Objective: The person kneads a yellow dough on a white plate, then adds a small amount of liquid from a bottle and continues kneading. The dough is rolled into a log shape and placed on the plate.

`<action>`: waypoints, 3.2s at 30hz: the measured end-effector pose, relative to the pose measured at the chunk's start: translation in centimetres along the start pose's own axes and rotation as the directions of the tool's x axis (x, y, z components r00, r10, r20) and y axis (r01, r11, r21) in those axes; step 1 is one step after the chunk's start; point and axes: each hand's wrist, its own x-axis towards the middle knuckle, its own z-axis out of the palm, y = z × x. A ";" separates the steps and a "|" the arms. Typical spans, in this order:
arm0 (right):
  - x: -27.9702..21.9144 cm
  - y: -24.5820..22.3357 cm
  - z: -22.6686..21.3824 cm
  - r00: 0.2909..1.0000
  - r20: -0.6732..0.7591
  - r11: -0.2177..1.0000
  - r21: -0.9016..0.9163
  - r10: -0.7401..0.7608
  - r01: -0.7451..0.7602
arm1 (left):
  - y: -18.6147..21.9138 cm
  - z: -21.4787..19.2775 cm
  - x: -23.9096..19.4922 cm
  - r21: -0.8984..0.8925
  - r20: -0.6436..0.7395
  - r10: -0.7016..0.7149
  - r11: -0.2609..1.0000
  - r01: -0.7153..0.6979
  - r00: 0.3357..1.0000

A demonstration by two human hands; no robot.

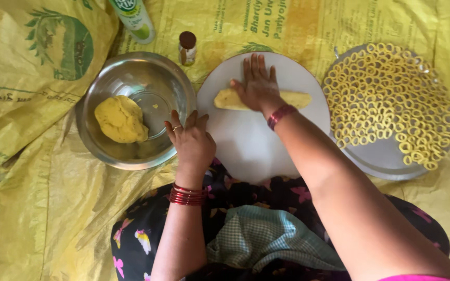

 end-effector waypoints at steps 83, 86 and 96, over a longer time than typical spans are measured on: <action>-21.7 0.6 -8.9 0.868 -0.007 -0.705 0.586 -0.497 -0.399 | -1.1 0.8 -0.4 -0.015 -0.018 0.051 0.999 -0.051 0.999; -22.7 1.3 -8.8 0.885 -0.006 -0.734 0.562 -0.466 -0.382 | -0.8 1.1 -0.9 -0.011 0.002 0.064 0.998 -0.064 0.998; -21.9 4.3 -4.0 0.916 -0.141 -0.861 0.419 -0.376 -0.289 | 0.2 2.0 -3.1 0.022 0.037 0.118 0.993 -0.119 0.992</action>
